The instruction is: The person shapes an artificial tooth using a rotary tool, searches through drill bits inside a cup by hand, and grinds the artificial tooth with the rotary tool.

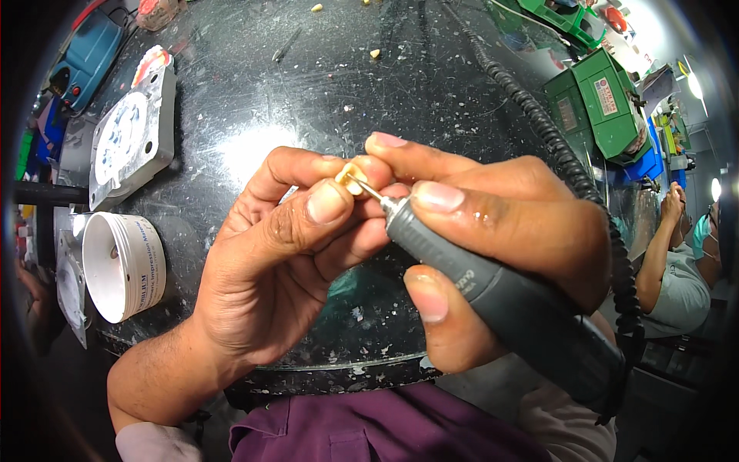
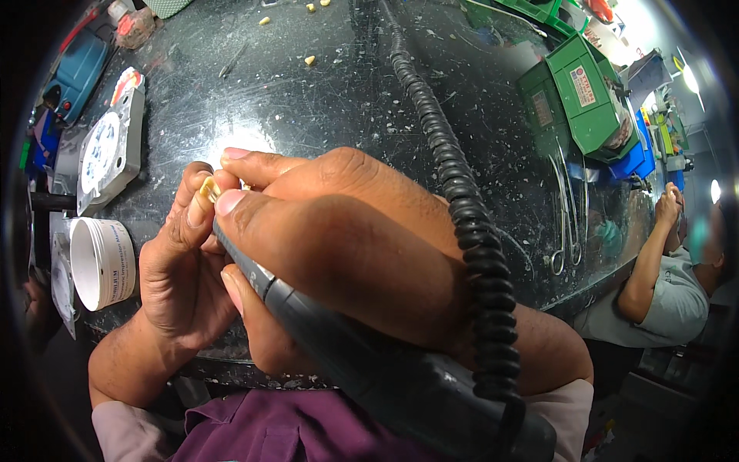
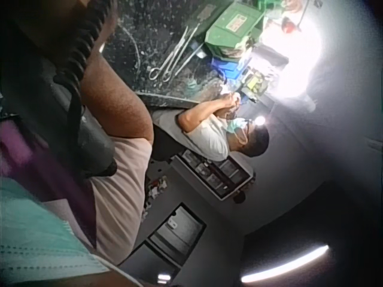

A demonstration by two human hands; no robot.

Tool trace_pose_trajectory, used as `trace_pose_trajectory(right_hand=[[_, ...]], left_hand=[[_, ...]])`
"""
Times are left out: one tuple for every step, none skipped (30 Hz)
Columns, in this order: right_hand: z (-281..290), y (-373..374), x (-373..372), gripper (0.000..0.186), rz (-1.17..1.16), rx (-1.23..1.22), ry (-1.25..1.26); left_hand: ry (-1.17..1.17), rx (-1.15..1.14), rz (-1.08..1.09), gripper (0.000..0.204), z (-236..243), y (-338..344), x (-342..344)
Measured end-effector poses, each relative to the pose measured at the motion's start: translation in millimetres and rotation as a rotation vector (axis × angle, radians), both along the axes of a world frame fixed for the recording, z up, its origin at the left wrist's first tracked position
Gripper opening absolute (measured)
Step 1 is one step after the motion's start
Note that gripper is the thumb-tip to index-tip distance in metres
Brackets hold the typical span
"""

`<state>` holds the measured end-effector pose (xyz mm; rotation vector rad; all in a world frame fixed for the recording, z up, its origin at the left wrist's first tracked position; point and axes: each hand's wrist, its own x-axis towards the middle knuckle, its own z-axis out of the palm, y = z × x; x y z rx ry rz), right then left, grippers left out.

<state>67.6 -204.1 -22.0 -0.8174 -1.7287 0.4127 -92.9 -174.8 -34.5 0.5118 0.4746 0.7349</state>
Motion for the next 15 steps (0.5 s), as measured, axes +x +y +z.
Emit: trace_pose_trajectory(right_hand=[[-0.1, 1.1, 0.0, 0.013, 0.01, 0.011, -0.019], [-0.2, 2.3, 0.1, 0.013, 0.019, 0.021, -0.039], [-0.2, 3.4, 0.7, 0.013, 0.021, 0.022, -0.037], [0.5, 3.8, 1.6, 0.012, 0.042, 0.017, -0.042], [0.9, 4.0, 2.1, 0.012, 0.063, 0.011, -0.046], [0.8, 4.1, 2.1, 0.012, 0.063, 0.012, -0.046], [0.6, 4.2, 2.1, 0.012, 0.064, 0.012, -0.042], [0.6, 4.3, 2.1, 0.011, 0.066, 0.013, -0.037], [3.2, 3.1, 2.4, 0.011, 0.066, 0.012, -0.037], [8.3, 0.7, 2.9, 0.011, 0.045, -0.054, -0.097], [11.2, -0.8, 3.3, 0.011, 0.024, -0.121, -0.157], [8.8, -0.8, 2.3, 0.011, 0.023, -0.121, -0.158], [3.2, -0.3, 0.2, 0.011, 0.014, -0.079, -0.065], [0.1, -0.1, -0.8, 0.01, 0.004, -0.038, 0.029], [0.2, -0.1, -0.5, 0.01, 0.003, -0.038, 0.029]], left_hand=[[0.005, -0.008, 0.012, 0.011, 0.3, -0.3, 0.2], [0.01, -0.015, 0.024, 0.011, 0.3, -0.6, 0.4], [0.011, -0.015, 0.027, 0.011, 0.0, -0.7, 0.3], [0.011, -0.022, 0.034, 0.011, 0.1, -0.9, 0.4], [0.01, -0.028, 0.041, 0.011, 0.1, -1.1, 0.4], [0.01, -0.028, 0.04, 0.011, 0.2, -1.0, 0.3], [0.005, -0.023, 0.038, 0.011, 0.3, -0.8, 0.2], [0.0, -0.018, 0.035, 0.011, 0.3, -0.6, 0.1], [0.0, -0.018, 0.035, 0.011, 0.2, -0.6, 0.1], [0.0, -0.015, 0.034, 0.012, 0.1, -0.6, 0.3], [0.001, -0.013, 0.032, 0.012, 0.0, -0.6, 0.5], [0.0, -0.013, 0.031, 0.012, 0.0, -0.7, 0.7], [0.0, -0.013, 0.03, 0.012, -0.5, -0.9, 0.7], [0.0, -0.013, 0.028, 0.012, -0.7, -1.1, 0.8], [0.0, -0.012, 0.028, 0.012, -0.7, -1.1, 1.1]])
